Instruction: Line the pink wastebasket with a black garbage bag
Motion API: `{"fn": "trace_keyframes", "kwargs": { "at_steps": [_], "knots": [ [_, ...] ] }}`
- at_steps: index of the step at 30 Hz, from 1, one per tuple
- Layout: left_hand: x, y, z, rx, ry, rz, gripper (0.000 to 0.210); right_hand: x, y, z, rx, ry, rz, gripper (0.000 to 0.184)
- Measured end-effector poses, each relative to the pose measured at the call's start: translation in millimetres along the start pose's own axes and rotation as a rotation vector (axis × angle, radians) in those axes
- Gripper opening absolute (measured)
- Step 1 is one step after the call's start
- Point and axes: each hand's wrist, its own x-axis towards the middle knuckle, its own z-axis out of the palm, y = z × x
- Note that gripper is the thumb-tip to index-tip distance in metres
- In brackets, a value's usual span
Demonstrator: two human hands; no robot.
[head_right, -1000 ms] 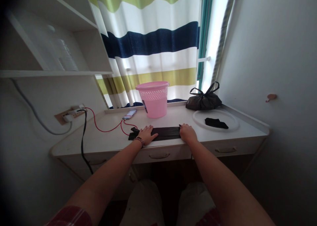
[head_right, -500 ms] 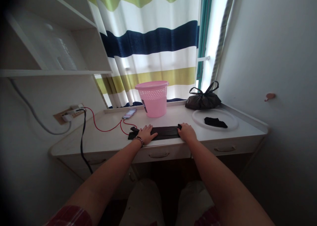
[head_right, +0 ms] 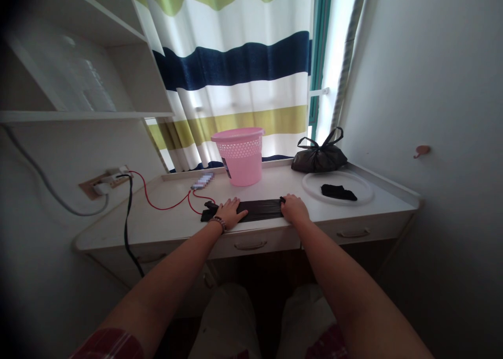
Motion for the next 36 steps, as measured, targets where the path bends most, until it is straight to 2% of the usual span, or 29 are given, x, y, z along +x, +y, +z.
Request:
{"fn": "trace_keyframes", "kwargs": {
  "at_steps": [14,24,36],
  "knots": [
    [3,-4,6.2,-0.015,0.048,0.014,0.09,0,2,0,0.017,0.016,-0.015,0.038],
    [4,-3,6.6,-0.018,0.032,0.013,0.089,-1,1,-3,0.032,0.003,-0.01,0.038],
    [4,-5,8.2,-0.022,0.037,0.015,0.09,4,4,7,0.048,0.022,-0.028,0.044]
  ]
}}
